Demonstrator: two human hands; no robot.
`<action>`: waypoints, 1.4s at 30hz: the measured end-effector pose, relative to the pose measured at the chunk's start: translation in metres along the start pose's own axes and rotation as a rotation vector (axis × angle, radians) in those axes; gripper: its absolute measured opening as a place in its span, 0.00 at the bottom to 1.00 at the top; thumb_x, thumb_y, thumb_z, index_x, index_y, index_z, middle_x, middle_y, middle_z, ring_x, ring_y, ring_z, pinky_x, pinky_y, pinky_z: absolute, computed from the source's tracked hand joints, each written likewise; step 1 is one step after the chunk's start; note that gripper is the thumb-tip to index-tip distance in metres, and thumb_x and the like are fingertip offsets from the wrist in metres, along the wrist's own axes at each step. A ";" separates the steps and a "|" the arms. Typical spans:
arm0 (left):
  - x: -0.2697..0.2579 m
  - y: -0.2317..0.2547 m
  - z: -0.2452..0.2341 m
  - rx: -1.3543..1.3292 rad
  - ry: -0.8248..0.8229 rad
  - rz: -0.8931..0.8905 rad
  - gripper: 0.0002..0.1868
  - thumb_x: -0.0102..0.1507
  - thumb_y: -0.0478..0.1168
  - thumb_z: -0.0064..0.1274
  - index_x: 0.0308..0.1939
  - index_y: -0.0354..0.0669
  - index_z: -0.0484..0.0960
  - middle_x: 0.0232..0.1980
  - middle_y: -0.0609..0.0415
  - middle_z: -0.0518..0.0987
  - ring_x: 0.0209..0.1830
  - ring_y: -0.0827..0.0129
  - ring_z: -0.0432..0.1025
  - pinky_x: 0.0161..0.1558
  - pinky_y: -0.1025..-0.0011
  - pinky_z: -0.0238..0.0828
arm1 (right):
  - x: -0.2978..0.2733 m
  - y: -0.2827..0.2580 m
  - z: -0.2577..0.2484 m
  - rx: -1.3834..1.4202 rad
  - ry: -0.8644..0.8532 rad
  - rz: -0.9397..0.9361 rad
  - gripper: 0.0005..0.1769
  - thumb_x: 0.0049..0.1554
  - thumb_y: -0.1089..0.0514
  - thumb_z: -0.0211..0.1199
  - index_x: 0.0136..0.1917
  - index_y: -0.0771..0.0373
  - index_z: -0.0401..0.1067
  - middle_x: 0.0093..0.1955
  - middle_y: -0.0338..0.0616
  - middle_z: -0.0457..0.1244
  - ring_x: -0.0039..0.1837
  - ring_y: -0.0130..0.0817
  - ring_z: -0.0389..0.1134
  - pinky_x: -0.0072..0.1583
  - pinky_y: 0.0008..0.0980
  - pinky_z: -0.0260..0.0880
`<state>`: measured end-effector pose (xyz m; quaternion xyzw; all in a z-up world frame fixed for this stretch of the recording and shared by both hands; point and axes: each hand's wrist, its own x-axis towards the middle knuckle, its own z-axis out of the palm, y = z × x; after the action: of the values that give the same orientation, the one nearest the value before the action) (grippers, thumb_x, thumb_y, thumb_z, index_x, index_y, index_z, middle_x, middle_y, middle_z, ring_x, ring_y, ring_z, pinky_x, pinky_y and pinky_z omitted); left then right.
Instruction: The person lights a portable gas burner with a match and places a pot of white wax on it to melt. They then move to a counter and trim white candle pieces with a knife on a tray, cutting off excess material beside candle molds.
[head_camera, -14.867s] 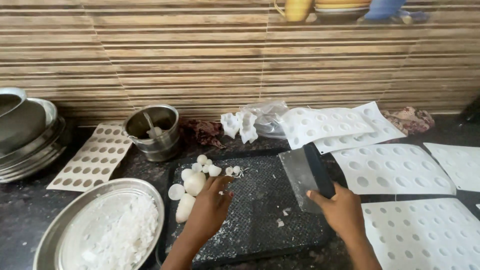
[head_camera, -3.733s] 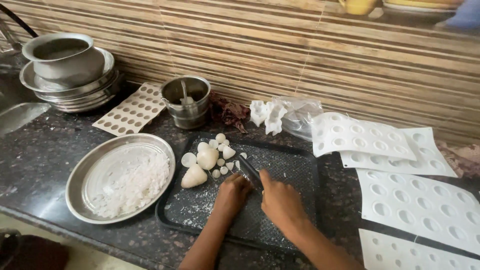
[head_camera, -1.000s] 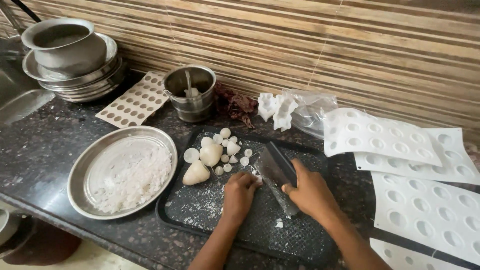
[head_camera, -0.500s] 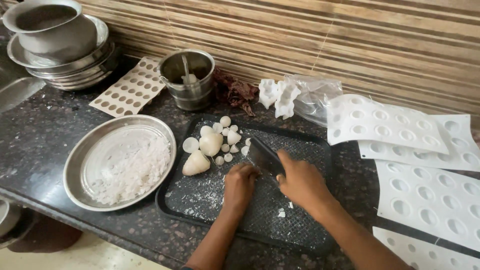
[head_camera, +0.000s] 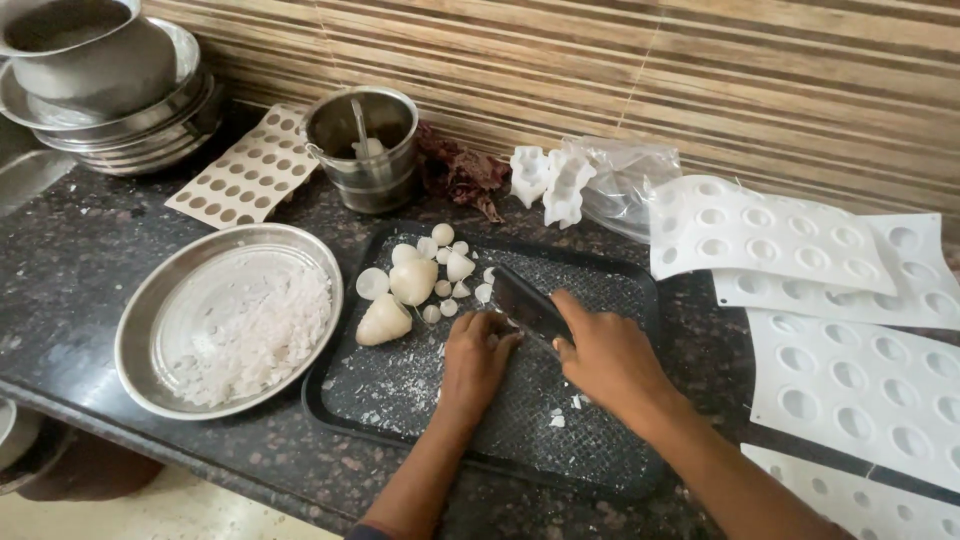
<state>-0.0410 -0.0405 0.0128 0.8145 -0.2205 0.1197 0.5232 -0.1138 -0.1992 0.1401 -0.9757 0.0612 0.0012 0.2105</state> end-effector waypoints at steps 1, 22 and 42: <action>0.001 -0.001 0.001 0.026 0.026 0.022 0.14 0.55 0.38 0.66 0.43 0.36 0.83 0.43 0.44 0.81 0.43 0.51 0.76 0.45 0.59 0.74 | 0.001 0.001 0.001 -0.022 0.010 0.005 0.26 0.55 0.56 0.64 0.65 0.57 0.61 0.39 0.60 0.70 0.45 0.59 0.74 0.48 0.54 0.74; -0.006 -0.007 0.016 0.107 0.036 0.076 0.07 0.56 0.37 0.65 0.35 0.37 0.86 0.39 0.46 0.83 0.41 0.52 0.77 0.44 0.59 0.75 | 0.000 -0.003 -0.003 0.086 -0.036 0.136 0.32 0.55 0.58 0.64 0.70 0.61 0.57 0.40 0.62 0.69 0.44 0.57 0.76 0.48 0.51 0.77; -0.011 0.002 0.007 0.203 -0.082 0.256 0.05 0.59 0.33 0.56 0.38 0.36 0.80 0.42 0.45 0.80 0.45 0.50 0.74 0.47 0.57 0.72 | 0.002 0.010 0.011 -0.087 0.048 -0.065 0.29 0.54 0.57 0.65 0.68 0.57 0.60 0.38 0.60 0.69 0.46 0.64 0.71 0.50 0.60 0.70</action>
<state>-0.0515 -0.0449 0.0065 0.8326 -0.3303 0.1736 0.4093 -0.1124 -0.2042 0.1253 -0.9851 0.0343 -0.0264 0.1664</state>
